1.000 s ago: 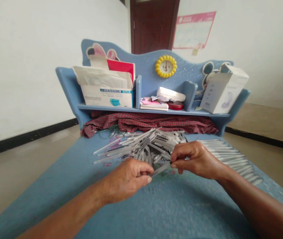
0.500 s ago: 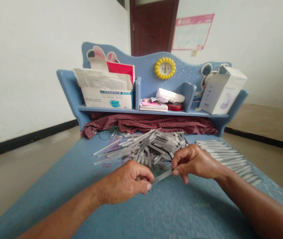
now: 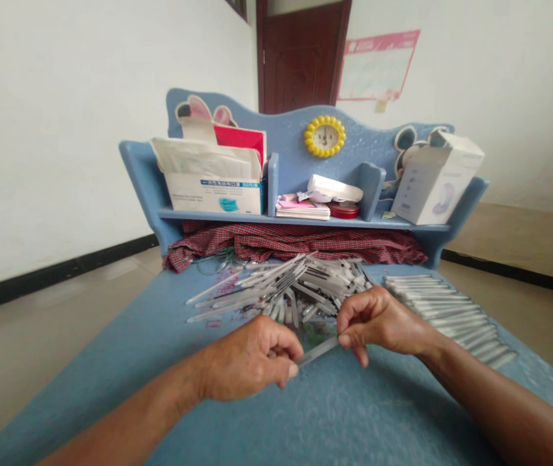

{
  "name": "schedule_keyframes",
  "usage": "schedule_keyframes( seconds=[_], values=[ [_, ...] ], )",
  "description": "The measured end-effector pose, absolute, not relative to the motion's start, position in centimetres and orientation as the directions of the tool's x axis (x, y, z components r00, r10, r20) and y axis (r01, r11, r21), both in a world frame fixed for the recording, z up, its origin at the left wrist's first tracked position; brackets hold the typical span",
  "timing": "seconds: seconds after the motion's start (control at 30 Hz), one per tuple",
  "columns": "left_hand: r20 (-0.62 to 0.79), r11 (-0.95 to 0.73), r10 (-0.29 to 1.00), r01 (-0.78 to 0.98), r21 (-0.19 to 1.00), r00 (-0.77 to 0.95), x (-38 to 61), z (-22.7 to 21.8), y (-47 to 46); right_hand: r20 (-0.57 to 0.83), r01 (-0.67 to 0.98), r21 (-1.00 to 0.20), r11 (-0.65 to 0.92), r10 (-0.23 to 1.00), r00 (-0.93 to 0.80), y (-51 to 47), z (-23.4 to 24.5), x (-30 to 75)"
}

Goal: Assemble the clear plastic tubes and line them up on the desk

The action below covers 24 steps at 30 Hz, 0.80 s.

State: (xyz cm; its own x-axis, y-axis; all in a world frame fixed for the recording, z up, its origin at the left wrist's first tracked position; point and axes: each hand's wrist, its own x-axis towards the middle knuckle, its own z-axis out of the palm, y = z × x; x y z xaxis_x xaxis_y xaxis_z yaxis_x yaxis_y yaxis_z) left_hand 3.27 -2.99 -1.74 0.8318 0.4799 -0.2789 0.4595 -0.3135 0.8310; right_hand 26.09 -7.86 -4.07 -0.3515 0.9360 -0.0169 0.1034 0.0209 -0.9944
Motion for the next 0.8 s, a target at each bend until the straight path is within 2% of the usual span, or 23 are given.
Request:
schedule_keyframes(
  seconds=[0.17, 0.33, 0.47, 0.8],
  values=[
    [-0.309, -0.228, 0.465, 0.450, 0.863, 0.829, 3.15, -2.02, -2.84, 0.004, 0.044, -0.999, 0.021, 0.931, -0.365, -7.89, -4.34, 26.04],
    [-0.278, -0.277, 0.506, 0.458, 0.845, 0.817, 3.28, -1.90, -2.96, 0.003, 0.028, -1.000, 0.014, 0.933, -0.359, -7.59, -4.79, 26.06],
    [-0.278, -0.292, 0.518, 0.472, 0.832, 0.809, 3.28, -1.58, -3.01, -0.053, 0.007, -0.999, -0.054, 0.928, -0.368, -7.39, -4.75, 26.20],
    [-0.296, -0.360, 0.524, 0.523, 0.772, 0.798, 3.31, -1.56, -3.12, -0.076, 0.211, -0.977, 0.013, 0.909, -0.410, -7.73, -4.50, 26.19]
  ],
)
